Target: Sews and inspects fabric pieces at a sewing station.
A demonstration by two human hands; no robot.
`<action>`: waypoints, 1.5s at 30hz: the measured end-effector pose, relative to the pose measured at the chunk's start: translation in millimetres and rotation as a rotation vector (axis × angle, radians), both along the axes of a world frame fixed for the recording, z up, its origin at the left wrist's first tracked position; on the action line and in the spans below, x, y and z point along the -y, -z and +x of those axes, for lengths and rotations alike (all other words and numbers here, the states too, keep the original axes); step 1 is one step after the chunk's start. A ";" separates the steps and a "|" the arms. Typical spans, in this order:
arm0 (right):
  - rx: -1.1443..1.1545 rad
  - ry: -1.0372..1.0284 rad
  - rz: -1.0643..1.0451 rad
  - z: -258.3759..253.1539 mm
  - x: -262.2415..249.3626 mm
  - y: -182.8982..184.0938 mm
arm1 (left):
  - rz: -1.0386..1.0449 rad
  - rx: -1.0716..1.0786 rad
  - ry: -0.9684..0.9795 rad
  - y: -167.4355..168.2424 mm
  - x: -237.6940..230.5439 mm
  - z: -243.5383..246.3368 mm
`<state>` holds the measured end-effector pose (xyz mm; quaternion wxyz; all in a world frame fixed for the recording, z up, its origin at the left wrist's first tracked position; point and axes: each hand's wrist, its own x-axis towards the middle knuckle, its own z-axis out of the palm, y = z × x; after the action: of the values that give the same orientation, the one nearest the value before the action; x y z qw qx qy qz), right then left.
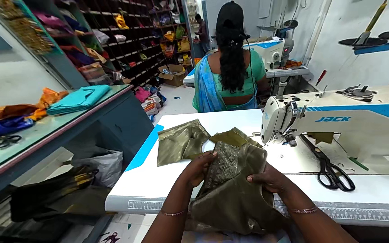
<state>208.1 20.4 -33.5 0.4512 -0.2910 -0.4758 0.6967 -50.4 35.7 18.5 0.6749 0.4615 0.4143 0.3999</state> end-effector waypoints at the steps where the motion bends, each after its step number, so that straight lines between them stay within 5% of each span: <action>1: 0.048 -0.004 0.021 0.1 2.9 -5.1 | -0.032 0.038 0.018 -1.2 4.1 -3.3; 5: 0.304 -0.012 0.090 2.5 13.7 -32.2 | -0.057 -0.109 0.040 -17.8 22.7 -7.9; 12: 0.271 -0.010 0.238 4.4 31.2 -60.0 | 0.757 -0.161 -0.218 -15.1 51.7 -12.0; 15: 0.245 -0.008 0.259 3.0 37.6 -67.5 | 0.908 -0.109 -0.387 -7.4 44.7 -5.9; 21: 0.139 0.058 0.278 4.0 42.7 -70.3 | 0.711 0.005 -0.358 -3.3 49.1 -2.9; 29: -0.091 0.522 -0.005 -13.3 48.4 -94.8 | 0.784 -0.106 -0.385 -7.5 55.6 7.9; 35: 0.016 0.805 0.145 -20.2 43.5 -85.5 | 0.717 -0.080 -0.479 -16.2 58.1 7.4; 39: 0.001 0.785 0.287 -21.1 42.1 -78.2 | 0.631 -0.094 -0.545 -25.3 64.6 12.4; 45: -0.081 0.753 0.195 -25.8 44.5 -83.4 | 0.632 -0.064 -0.580 -35.9 70.6 13.3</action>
<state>182.3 -24.1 49.9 0.7191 -0.3732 -0.3817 0.4448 -37.1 -34.9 54.4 0.3468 0.5222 0.4049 0.6657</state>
